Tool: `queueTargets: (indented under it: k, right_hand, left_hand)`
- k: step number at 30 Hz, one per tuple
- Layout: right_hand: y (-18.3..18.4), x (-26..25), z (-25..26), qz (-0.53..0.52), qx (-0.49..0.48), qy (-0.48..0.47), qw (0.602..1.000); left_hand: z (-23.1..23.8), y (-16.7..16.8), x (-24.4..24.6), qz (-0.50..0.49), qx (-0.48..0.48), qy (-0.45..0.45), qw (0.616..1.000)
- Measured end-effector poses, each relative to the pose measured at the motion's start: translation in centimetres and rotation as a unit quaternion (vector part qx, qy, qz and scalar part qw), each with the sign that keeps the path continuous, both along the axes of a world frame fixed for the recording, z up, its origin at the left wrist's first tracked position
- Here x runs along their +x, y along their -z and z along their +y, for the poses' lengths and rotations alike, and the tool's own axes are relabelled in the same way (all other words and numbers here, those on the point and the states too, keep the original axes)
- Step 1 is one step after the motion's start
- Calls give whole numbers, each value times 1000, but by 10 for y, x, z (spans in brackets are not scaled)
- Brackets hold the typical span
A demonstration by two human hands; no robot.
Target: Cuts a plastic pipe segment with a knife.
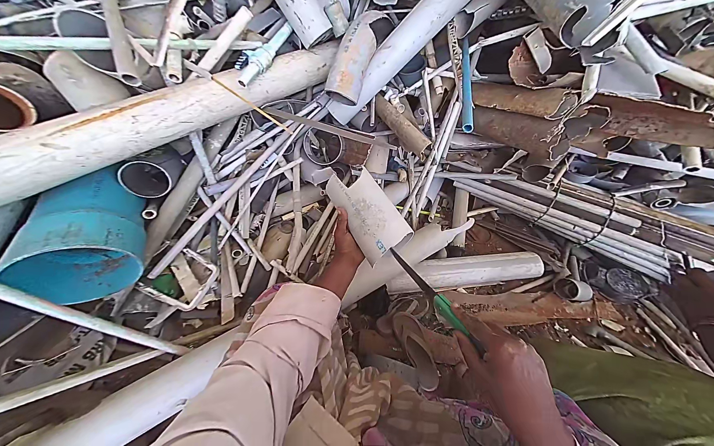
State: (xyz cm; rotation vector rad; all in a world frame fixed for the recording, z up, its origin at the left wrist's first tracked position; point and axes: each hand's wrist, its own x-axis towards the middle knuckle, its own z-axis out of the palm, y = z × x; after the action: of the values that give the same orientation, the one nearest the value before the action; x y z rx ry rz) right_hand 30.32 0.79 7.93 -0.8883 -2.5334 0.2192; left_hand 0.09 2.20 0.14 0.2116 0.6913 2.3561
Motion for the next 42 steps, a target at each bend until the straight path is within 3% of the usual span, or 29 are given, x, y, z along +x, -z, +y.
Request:
queueTargets:
  k: [5,8,13,16,20,25,30,34,39,42]
  right_hand:
    - [0,5,2,5,-54,-27,998]
    - [1,3,1,-12,4,13,1000]
    - [4,3,-2,-3,-69,-31,997]
    - [6,-1,0,-7,-36,9,999]
    - [3,0,-2,5,-114,-38,993]
    - [7,-4,2,1,-16,22,1000]
    - [10,-4,-5,34,-141,-67,987]
    - [12,-12,-7,36,31,13,999]
    - [18,-15,-17,42,-56,-82,994]
    - [19,-18,-14,39,11,-27,999]
  left_hand:
    - [1,0,2,6,-28,-9,1000]
    - [2,2,4,9,-30,-10,999]
    - [3,7,3,27,-29,-3,999]
    - [3,9,2,9,-32,-7,999]
    - [5,7,-1,-9,-24,-13,1000]
    - [2,6,-1,9,-9,-3,1000]
    - [1,1,-3,-38,9,-22,999]
    - [0,4,-5,-27,54,-12,998]
    - [1,7,-4,16,108,-4,994]
    - [-2,11,-6,15,99,6,995]
